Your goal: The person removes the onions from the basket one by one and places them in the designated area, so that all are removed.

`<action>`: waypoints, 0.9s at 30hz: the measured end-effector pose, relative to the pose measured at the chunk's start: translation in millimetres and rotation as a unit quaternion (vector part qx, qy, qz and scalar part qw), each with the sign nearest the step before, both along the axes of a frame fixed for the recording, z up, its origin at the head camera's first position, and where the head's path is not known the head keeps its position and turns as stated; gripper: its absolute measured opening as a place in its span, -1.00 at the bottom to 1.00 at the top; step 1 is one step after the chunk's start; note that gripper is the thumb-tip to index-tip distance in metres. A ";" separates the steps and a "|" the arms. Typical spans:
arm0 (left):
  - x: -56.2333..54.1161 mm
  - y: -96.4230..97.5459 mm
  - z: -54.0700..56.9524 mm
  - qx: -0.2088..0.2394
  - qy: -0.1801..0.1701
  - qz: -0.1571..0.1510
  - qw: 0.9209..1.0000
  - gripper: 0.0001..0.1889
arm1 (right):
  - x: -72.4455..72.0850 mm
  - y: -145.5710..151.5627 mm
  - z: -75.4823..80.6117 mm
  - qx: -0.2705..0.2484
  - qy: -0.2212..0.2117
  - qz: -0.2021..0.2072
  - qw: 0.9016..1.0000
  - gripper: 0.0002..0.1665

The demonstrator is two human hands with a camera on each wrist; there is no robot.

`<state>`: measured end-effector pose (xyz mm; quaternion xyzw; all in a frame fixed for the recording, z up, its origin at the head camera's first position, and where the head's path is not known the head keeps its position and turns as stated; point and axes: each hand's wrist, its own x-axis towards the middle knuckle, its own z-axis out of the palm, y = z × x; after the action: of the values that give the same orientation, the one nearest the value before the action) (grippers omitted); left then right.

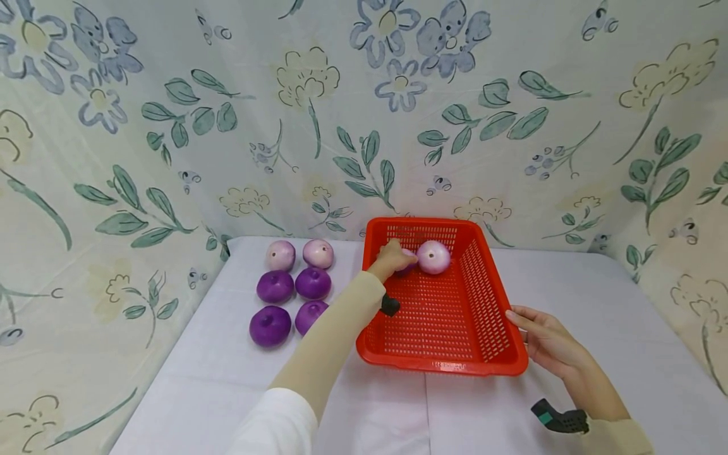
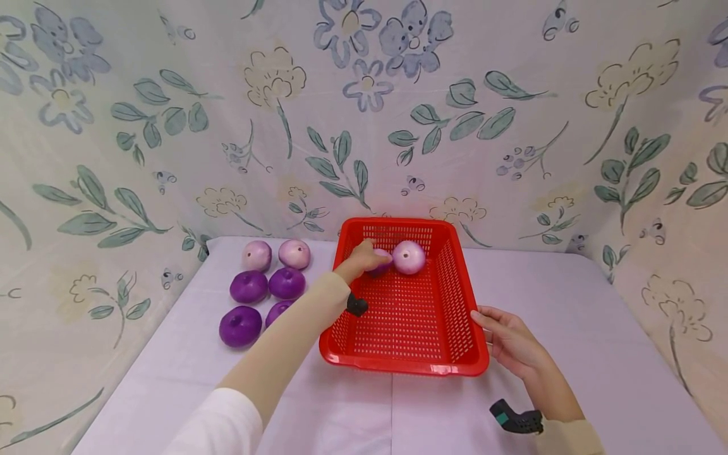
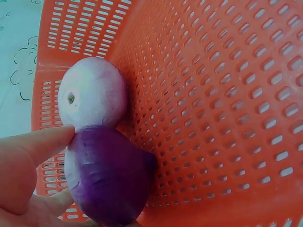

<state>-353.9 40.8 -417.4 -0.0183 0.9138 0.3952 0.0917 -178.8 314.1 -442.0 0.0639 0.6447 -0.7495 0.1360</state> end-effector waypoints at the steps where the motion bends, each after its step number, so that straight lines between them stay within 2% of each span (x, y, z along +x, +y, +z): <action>1: -0.1 -0.1 -0.3 -0.005 0.000 -0.003 1.000 -0.43 | 0.2 -0.1 0.2 0.000 0.000 0.000 1.000 -0.87; 5: -0.1 -0.7 -0.6 -0.022 -0.001 -0.013 1.000 -0.44 | 1.2 -0.1 1.3 0.000 -0.001 0.006 1.000 -0.86; 13: -0.1 -1.5 0.7 -0.070 0.017 -0.047 0.996 -0.46 | 0.7 0.9 5.0 -0.004 -0.001 0.022 1.000 -0.84; 19: -0.7 -0.2 1.5 -0.093 0.022 -0.048 0.994 -0.50 | -1.6 2.3 7.3 0.000 -0.009 0.034 0.999 -0.83; 27: 3.5 2.0 7.1 -0.093 0.019 -0.052 0.994 -0.53 | -1.6 3.4 9.0 0.007 -0.016 0.039 0.999 -0.83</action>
<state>-350.4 42.8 -410.3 0.0280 0.9479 0.3034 0.0926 -180.3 317.5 -433.0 0.0516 0.6496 -0.7382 0.1744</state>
